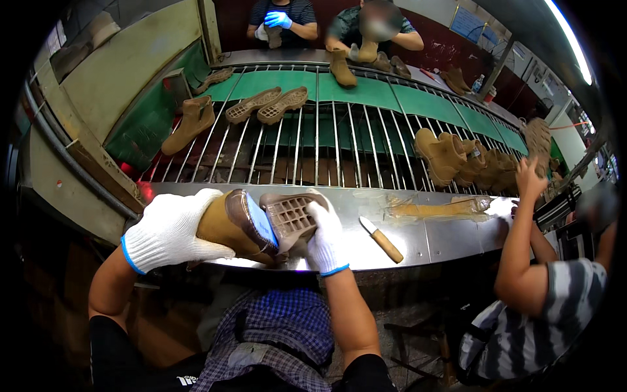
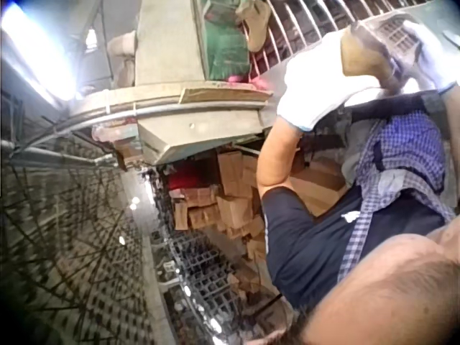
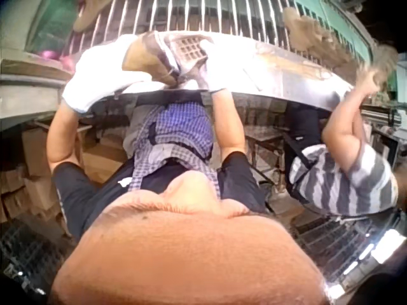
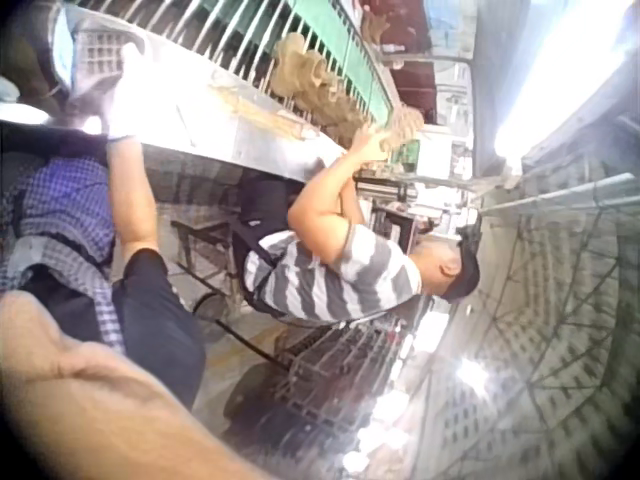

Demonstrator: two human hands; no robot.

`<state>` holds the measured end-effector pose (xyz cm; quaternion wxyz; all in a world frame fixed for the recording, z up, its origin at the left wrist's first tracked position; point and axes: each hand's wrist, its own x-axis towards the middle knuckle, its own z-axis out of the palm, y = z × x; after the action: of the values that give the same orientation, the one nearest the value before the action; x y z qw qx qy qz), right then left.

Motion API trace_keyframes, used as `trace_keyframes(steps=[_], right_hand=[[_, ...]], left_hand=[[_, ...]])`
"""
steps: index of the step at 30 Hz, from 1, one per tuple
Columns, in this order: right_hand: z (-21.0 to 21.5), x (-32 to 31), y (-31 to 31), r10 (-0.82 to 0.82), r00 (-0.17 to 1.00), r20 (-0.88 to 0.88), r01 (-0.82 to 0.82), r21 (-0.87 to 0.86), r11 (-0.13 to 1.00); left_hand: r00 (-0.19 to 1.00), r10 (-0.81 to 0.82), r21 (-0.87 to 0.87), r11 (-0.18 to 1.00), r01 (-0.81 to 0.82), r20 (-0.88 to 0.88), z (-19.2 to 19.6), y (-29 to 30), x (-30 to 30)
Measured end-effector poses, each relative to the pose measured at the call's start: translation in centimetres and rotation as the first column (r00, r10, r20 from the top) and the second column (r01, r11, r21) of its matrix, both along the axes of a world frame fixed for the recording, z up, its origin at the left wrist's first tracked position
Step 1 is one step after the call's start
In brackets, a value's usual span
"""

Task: The person trims excess material from brown boots using a knife. They pick up the boots one at a time from a metal rack, shave off thin strips of material from the soles and upper edges, and place them on the conveyor belt.

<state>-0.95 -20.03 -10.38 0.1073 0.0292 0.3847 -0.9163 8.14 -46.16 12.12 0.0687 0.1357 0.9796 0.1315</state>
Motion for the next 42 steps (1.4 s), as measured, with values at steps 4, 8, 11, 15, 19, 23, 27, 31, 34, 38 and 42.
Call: trace_keyframes(steps=[4, 8, 11, 15, 19, 23, 27, 31, 34, 38, 42], right_hand=[[-0.6, -3.3, 2.0, 0.03, 0.999, -0.025, -0.027, 0.098, 0.995], [-3.5, -3.9, 1.3, 0.102, 0.994, 0.037, -0.105, 0.094, 0.99], [-1.7, -2.2, 0.2, 0.061, 0.998, -0.006, -0.06, 0.1, 0.993], [6.6, 1.9, 0.3, -0.14, 0.849, -0.509, 0.443, 0.543, 0.714], [16.7, 7.9, -0.5, 0.429, 0.559, -0.709, 0.687, 0.686, 0.239], [16.2, 6.3, 4.4, 0.313, 0.786, -0.534, 0.181, 0.682, 0.709], [13.6, 3.0, 2.4, 0.56, 0.523, -0.643, 0.191, 0.729, 0.658], [9.1, 1.0, -1.3, 0.421, 0.587, -0.691, -0.209, 0.373, 0.904], [8.1, 2.2, -4.3, 0.241, 0.624, -0.743, -0.099, 0.231, 0.968], [6.7, 1.5, -6.0, 0.05, 0.789, -0.613, -0.349, -0.379, 0.857], [5.2, 0.8, -7.9, -0.063, 0.824, -0.563, -0.422, -0.685, 0.594]], left_hand=[[0.991, -0.1, -0.093, 0.991, 0.092, -0.091, -0.2, 0.4, 1.3], [0.973, -0.18, -0.137, 0.977, 0.161, -0.143, -0.6, 0.3, 2.0], [0.954, -0.161, -0.076, 0.986, 0.146, -0.254, -1.4, -0.7, 1.6], [0.978, -0.123, -0.1, 0.989, 0.108, -0.167, -1.6, -0.2, 0.5], [0.983, -0.152, -0.199, 0.972, 0.129, -0.104, -0.1, 1.5, 0.5], [0.979, -0.2, -0.144, 0.97, 0.194, -0.03, 0.8, 0.2, 0.3], [0.961, -0.275, -0.067, 0.959, 0.276, 0.025, 0.5, -0.9, 0.2], [0.968, -0.221, -0.086, 0.969, 0.232, 0.122, 0.7, -0.6, 0.4], [0.977, -0.111, -0.047, 0.991, 0.122, 0.184, 0.5, -1.3, 0.7], [0.979, -0.074, -0.05, 0.995, 0.085, 0.189, -0.4, -2.3, 1.4], [0.975, -0.039, -0.072, 0.996, 0.056, 0.218, 0.5, -0.4, 0.8]])
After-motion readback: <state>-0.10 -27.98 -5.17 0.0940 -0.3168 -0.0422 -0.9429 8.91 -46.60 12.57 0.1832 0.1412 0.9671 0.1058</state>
